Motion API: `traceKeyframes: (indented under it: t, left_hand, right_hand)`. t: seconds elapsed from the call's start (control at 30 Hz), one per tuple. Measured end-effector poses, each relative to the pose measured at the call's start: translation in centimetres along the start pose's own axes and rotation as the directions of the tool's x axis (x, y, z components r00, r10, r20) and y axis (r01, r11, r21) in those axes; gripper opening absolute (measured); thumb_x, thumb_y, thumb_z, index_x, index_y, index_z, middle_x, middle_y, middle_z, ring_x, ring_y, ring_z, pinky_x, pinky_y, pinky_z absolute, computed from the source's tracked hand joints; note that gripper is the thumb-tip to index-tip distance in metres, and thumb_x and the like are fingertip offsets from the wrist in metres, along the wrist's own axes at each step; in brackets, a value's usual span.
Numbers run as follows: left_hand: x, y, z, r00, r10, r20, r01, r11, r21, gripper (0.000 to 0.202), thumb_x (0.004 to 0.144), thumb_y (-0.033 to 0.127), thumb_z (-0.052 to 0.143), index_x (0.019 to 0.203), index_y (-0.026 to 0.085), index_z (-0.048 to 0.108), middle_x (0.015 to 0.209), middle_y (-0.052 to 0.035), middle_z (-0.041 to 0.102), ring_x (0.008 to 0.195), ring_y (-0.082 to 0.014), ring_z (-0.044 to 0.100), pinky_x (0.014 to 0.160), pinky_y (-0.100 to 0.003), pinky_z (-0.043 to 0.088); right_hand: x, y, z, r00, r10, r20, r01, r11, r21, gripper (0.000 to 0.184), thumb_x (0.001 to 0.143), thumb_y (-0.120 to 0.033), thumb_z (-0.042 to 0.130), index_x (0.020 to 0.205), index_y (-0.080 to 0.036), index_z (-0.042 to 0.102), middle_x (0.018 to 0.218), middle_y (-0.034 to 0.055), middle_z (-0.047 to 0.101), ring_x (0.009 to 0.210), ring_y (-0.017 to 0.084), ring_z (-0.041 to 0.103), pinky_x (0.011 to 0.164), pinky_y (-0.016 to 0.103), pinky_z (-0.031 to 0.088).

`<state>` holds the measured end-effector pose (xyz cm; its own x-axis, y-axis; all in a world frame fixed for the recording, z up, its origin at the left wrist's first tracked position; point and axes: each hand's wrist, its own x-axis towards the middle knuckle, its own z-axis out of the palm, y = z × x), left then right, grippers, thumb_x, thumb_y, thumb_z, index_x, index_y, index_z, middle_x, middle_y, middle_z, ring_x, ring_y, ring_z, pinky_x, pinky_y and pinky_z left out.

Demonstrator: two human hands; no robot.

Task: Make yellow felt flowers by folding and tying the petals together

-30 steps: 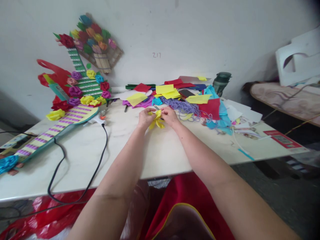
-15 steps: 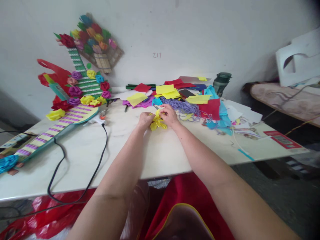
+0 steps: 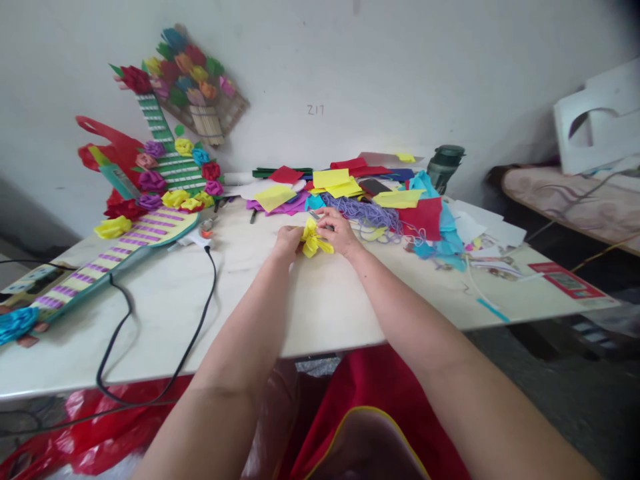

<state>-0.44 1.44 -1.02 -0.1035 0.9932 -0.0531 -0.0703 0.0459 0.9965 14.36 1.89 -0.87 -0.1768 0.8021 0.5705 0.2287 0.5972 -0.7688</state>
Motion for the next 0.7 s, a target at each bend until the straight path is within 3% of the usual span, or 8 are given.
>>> traceKeyframes:
  t: [0.13, 0.33, 0.47, 0.6, 0.7]
  left_hand:
    - [-0.4, 0.4, 0.1, 0.996, -0.086, -0.014, 0.085, 0.996, -0.035, 0.009, 0.055, 0.019, 0.059, 0.064, 0.016, 0.057, 0.051, -0.0010, 0.054, 0.046, -0.0148, 0.054, 0.049, -0.027, 0.042]
    - [-1.3, 1.1, 0.1, 0.997, 0.076, 0.017, -0.076, 0.997, 0.023, 0.043, 0.051, 0.015, 0.052, 0.093, 0.021, 0.059, 0.052, 0.0060, 0.054, 0.048, -0.0139, 0.054, 0.050, -0.024, 0.044]
    - [-1.4, 1.2, 0.0, 0.988, 0.136, 0.079, -0.141, 0.988, 0.058, 0.038, 0.050, 0.016, 0.050, 0.087, 0.021, 0.058, 0.051, 0.0065, 0.052, 0.048, -0.0130, 0.053, 0.052, -0.023, 0.044]
    - [-1.3, 1.2, -0.2, 0.990, 0.076, 0.120, -0.085, 0.994, 0.068, 0.023, 0.052, 0.019, 0.056, 0.074, 0.018, 0.058, 0.058, 0.0020, 0.059, 0.053, -0.0141, 0.057, 0.054, -0.025, 0.047]
    - [-1.0, 1.1, -0.3, 0.991, 0.033, 0.126, -0.035, 0.999, 0.012, 0.021, 0.058, 0.032, 0.063, 0.072, 0.017, 0.060, 0.064, -0.0012, 0.062, 0.058, -0.0159, 0.060, 0.054, -0.026, 0.048]
  right_hand:
    - [-0.1, -0.1, 0.1, 1.000, 0.025, -0.019, -0.024, 0.999, 0.033, 0.005, 0.066, -0.020, 0.063, 0.062, -0.019, 0.061, 0.117, 0.0080, 0.062, 0.112, 0.021, 0.059, 0.096, 0.037, 0.048]
    - [0.1, 0.6, 0.3, 0.990, 0.104, -0.096, -0.097, 0.992, 0.080, 0.008, 0.068, -0.023, 0.062, 0.061, -0.020, 0.061, 0.112, 0.0051, 0.064, 0.106, 0.019, 0.062, 0.088, 0.035, 0.054]
    - [0.2, 0.9, 0.4, 0.988, 0.088, -0.124, -0.080, 0.995, 0.066, 0.009, 0.067, -0.019, 0.064, 0.059, -0.020, 0.061, 0.103, 0.0041, 0.067, 0.105, 0.019, 0.063, 0.098, 0.038, 0.050]
    - [0.2, 0.8, 0.5, 0.988, 0.069, -0.140, -0.064, 0.997, 0.046, 0.012, 0.067, -0.015, 0.064, 0.057, -0.020, 0.059, 0.100, 0.0048, 0.068, 0.105, 0.019, 0.064, 0.102, 0.036, 0.048]
    - [0.2, 0.8, 0.5, 0.985, 0.078, -0.153, -0.077, 0.997, 0.015, 0.013, 0.067, -0.014, 0.063, 0.057, -0.020, 0.059, 0.099, 0.0054, 0.068, 0.101, 0.019, 0.064, 0.100, 0.036, 0.048]
